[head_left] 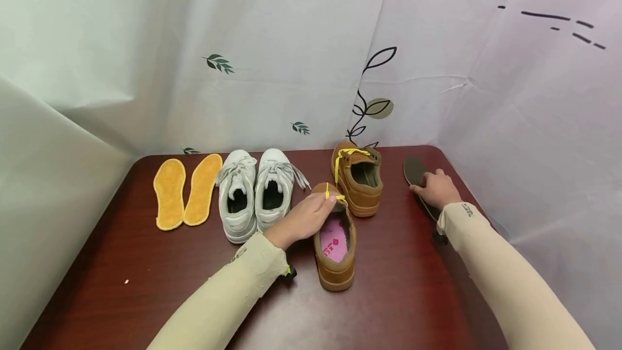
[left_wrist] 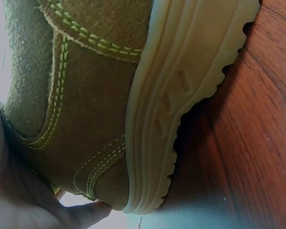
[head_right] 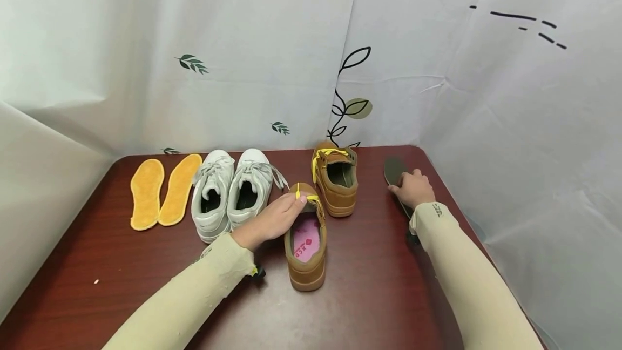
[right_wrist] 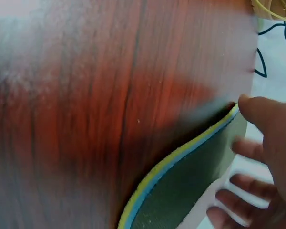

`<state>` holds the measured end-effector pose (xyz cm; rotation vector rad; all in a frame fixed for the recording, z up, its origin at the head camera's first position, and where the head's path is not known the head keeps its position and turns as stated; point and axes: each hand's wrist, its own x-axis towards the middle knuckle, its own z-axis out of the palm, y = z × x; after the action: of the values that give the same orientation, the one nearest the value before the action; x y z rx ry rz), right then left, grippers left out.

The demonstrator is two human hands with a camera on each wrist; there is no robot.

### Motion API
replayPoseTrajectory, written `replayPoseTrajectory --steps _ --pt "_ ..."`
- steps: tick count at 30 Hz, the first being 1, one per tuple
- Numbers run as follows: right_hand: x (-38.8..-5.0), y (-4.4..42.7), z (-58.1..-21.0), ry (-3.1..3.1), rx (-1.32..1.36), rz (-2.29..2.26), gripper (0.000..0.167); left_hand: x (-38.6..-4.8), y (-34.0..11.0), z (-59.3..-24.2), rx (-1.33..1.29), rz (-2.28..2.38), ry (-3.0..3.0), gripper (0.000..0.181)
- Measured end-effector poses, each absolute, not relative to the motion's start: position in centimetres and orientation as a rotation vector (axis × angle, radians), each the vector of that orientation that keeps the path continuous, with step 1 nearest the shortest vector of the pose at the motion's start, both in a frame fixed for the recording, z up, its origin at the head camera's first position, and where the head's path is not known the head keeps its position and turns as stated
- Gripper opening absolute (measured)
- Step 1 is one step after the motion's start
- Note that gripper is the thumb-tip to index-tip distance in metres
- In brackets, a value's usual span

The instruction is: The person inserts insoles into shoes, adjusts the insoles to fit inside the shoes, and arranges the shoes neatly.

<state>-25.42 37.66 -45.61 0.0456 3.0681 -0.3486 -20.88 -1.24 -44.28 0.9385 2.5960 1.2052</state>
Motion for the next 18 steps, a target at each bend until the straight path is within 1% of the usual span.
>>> replayPoseTrajectory --steps 3,4,5,11,18 --pt "-25.32 37.63 -45.63 3.008 0.152 -0.320 0.082 -20.89 -1.21 -44.35 0.957 1.231 2.584 0.039" --pt "-25.30 37.63 -45.66 2.986 0.175 -0.310 0.087 -20.87 -1.20 -44.39 0.960 1.230 2.585 0.038" --pt "-25.28 37.63 -45.71 2.967 0.184 -0.300 0.088 -20.85 -1.20 -44.42 0.962 1.233 2.582 0.038" --pt "-25.08 37.32 -45.73 2.970 0.137 -0.206 0.071 -20.70 -1.27 -44.37 0.934 1.220 2.587 0.042" --pt "-25.05 37.46 -45.67 2.971 0.046 -0.136 0.066 -20.77 -1.29 -44.19 0.971 1.244 2.599 0.041"
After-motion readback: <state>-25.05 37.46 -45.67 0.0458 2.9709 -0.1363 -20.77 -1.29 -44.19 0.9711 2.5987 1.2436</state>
